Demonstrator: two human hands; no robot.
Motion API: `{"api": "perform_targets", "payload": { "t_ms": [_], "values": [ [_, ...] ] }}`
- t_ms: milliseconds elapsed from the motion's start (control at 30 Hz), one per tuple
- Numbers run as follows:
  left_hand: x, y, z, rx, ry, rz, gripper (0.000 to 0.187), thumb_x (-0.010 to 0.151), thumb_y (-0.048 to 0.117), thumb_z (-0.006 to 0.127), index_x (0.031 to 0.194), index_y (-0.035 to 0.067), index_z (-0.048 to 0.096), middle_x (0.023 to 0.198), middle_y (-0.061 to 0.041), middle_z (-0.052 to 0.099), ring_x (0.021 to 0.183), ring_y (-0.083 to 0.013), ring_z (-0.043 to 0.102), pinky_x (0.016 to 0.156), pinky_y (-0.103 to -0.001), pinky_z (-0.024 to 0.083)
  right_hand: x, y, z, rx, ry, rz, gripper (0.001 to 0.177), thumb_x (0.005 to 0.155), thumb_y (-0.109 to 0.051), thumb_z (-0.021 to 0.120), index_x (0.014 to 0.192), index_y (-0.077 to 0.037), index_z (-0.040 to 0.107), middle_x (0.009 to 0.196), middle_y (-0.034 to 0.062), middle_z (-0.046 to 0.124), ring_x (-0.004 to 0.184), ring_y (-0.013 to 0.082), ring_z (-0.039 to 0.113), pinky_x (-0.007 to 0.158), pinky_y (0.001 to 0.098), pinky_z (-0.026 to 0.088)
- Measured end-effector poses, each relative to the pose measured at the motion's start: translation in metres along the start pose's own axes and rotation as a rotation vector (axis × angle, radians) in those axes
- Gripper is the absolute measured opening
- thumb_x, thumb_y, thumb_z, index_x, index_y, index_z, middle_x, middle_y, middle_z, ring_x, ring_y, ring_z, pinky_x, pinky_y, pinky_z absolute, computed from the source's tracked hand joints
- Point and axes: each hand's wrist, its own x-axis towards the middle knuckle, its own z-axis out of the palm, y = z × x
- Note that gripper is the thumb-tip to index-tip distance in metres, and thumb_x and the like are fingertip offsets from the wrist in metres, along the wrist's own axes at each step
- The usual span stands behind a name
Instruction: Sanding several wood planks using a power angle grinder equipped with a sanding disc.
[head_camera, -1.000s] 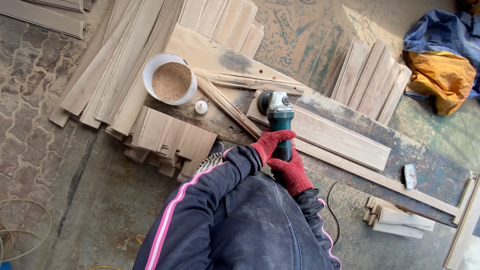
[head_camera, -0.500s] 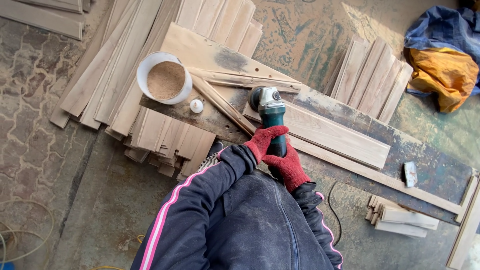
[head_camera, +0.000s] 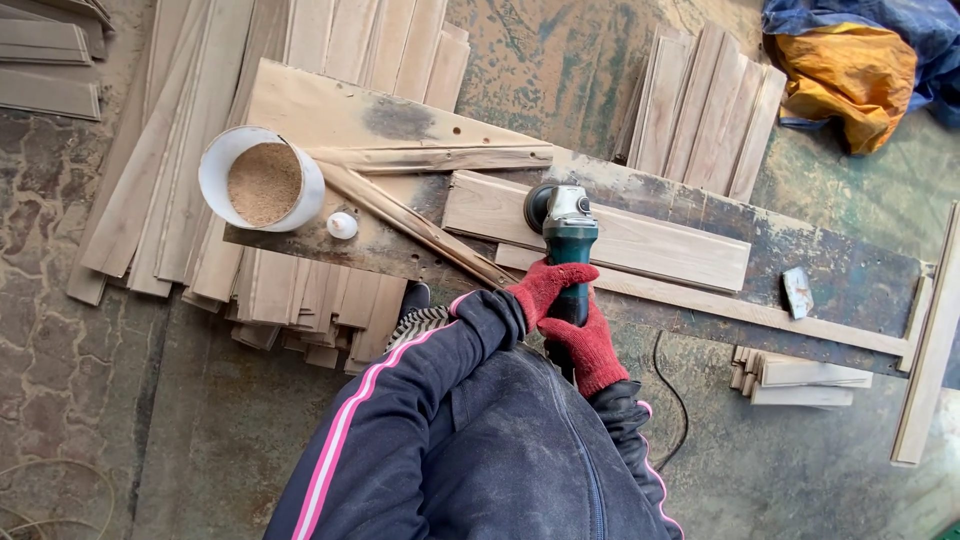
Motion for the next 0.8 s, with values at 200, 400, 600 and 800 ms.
{"api": "perform_targets", "payload": {
  "t_ms": [200, 400, 600, 800],
  "values": [
    [0.002, 0.005, -0.02, -0.001, 0.05, 0.043, 0.055, 0.059, 0.013, 0.096, 0.104, 0.001, 0.066, 0.07, -0.019, 0.07, 0.064, -0.0342, 0.075, 0.063, -0.046, 0.063, 0.001, -0.011, 0.015, -0.019, -0.071, -0.021, 0.054, 0.052, -0.011, 0.099, 0.092, -0.002, 0.065, 0.068, 0.0214, 0.063, 0.056, 0.0327, 0.069, 0.045, 0.0437, 0.06],
    [-0.007, 0.024, -0.04, -0.105, 0.12, 0.12, 0.059, 0.059, 0.012, 0.097, 0.107, 0.0, 0.065, 0.071, -0.022, 0.069, 0.065, -0.0363, 0.075, 0.064, -0.048, 0.063, -0.002, -0.022, 0.043, -0.118, -0.173, -0.05, 0.055, 0.054, -0.011, 0.099, 0.095, -0.002, 0.064, 0.069, 0.0217, 0.063, 0.056, 0.0338, 0.069, 0.046, 0.0439, 0.06],
    [-0.025, 0.044, -0.064, -0.17, 0.172, 0.155, 0.06, 0.06, 0.011, 0.096, 0.108, -0.001, 0.062, 0.073, -0.024, 0.069, 0.067, -0.0376, 0.075, 0.066, -0.05, 0.062, -0.014, -0.046, 0.068, -0.218, -0.262, -0.092, 0.058, 0.051, -0.013, 0.1, 0.094, -0.001, 0.065, 0.069, 0.0217, 0.063, 0.057, 0.0331, 0.07, 0.048, 0.043, 0.06],
    [0.003, 0.025, -0.061, -0.165, 0.166, 0.076, 0.068, 0.06, 0.013, 0.097, 0.115, -0.002, 0.059, 0.075, -0.024, 0.07, 0.067, -0.0386, 0.075, 0.064, -0.052, 0.063, -0.003, -0.031, 0.053, -0.154, -0.218, -0.064, 0.058, 0.05, -0.016, 0.101, 0.092, -0.002, 0.065, 0.067, 0.0195, 0.063, 0.055, 0.0303, 0.068, 0.048, 0.0406, 0.06]
  ]
}}
